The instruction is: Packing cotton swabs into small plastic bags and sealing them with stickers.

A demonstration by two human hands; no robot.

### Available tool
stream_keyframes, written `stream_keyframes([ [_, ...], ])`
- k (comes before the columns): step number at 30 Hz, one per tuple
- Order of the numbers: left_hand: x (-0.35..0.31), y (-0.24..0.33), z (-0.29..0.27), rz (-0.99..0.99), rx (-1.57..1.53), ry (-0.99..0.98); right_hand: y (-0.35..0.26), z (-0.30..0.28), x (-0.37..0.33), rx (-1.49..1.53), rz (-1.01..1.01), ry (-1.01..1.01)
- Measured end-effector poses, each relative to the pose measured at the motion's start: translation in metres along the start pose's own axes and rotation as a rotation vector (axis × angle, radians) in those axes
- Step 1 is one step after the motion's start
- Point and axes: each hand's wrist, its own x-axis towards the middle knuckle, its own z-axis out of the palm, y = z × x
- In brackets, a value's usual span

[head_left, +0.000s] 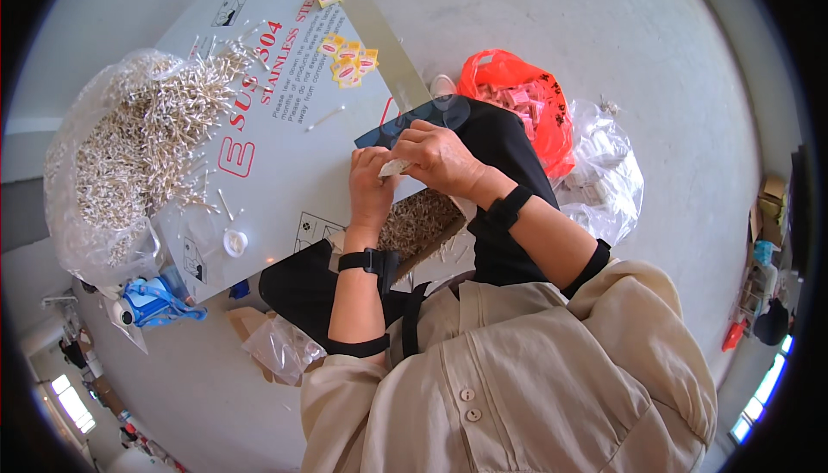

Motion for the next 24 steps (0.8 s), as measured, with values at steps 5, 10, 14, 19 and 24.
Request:
stream_keyframes([
  [5,-0.005,-0.006,-0.003,-0.011,0.03,-0.013,-0.003,0.003,0.002,-0.006,-0.009,-0.044],
  [10,-0.003,0.008,-0.013,0.031,0.26,0.112,-0.015,-0.006,-0.005,-0.173,-0.162,0.08],
  [14,-0.013,-0.002,-0.024,0.087,0.387,-0.022,-0.015,0.009,-0.033,-0.26,-0.14,-0.076],
  [19,-0.032,0.023,-0.032,0.006,0.287,-0.23,-0.028,0.004,-0.044,-0.185,0.044,-0.202],
  [24,-0.032,0.044,-0.028,-0.039,0.4,-0.484,-0.034,0.013,-0.056,-0.336,0.1,-0.272],
])
